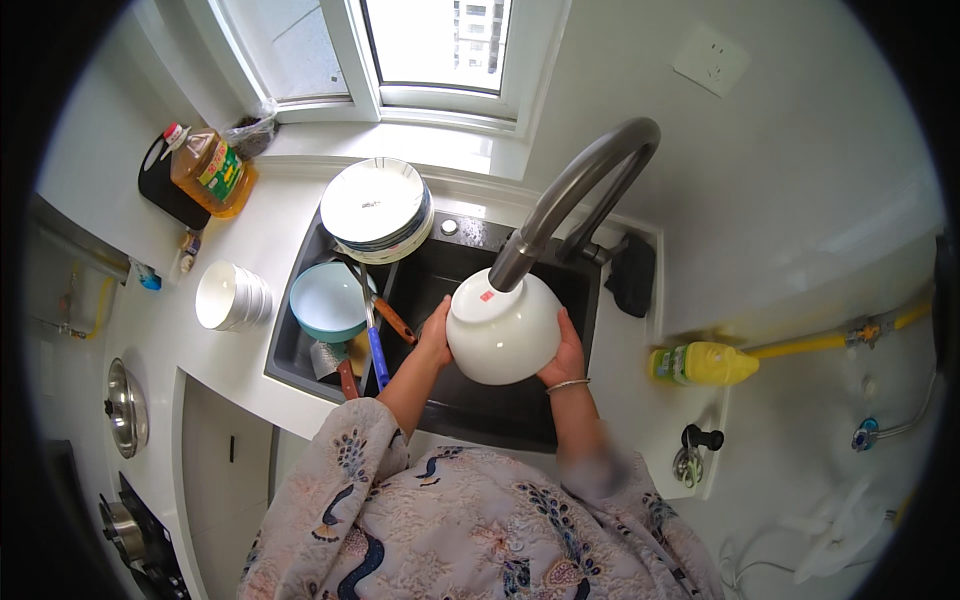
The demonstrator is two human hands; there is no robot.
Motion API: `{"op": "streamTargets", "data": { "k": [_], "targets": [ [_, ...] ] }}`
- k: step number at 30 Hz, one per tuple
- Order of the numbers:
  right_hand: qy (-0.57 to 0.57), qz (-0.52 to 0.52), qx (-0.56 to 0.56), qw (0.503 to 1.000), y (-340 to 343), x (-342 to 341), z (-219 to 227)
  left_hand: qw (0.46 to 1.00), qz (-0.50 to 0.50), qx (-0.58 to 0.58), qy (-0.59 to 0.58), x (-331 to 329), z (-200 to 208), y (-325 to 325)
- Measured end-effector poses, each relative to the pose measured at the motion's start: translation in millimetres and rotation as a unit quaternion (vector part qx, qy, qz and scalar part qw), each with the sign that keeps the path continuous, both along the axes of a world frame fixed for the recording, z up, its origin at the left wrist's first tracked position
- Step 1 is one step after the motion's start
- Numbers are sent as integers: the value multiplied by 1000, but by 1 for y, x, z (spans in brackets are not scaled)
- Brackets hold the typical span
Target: The person washes a pair of tongs and a white bowl in the kitchen sink using a cloth and running water. After rinsing the items, the person places the bowl into a pull-out drawer beneath the counter.
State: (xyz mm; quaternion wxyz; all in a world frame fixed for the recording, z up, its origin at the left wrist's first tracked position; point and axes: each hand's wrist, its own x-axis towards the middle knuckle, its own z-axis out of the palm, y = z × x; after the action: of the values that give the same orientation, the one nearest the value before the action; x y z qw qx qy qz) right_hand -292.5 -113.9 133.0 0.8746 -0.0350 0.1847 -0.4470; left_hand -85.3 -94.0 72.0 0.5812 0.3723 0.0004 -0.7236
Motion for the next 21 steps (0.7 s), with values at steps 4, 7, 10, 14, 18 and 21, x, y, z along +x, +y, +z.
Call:
{"op": "streamTargets", "data": {
  "k": [4,7,10,14,18,21],
  "targets": [
    [72,-63,2,995,-12,26,16,997,23,10,-74,-17,20,-6],
    [211,-121,-17,970,-10,44,16,925,55,-27,-376,-38,-7,-14],
    [354,-153,-125,914,6,49,12,929,138,4,-343,-65,30,-4],
    [461,-131,-200,854,17,37,25,958,72,-71,-267,-61,19,-1],
    [431,-118,-212,869,12,18,41,946,22,-119,-300,-64,53,-7],
    [519,-87,-237,817,22,23,53,917,-31,-128,-376,-58,36,-25]
  ]
}}
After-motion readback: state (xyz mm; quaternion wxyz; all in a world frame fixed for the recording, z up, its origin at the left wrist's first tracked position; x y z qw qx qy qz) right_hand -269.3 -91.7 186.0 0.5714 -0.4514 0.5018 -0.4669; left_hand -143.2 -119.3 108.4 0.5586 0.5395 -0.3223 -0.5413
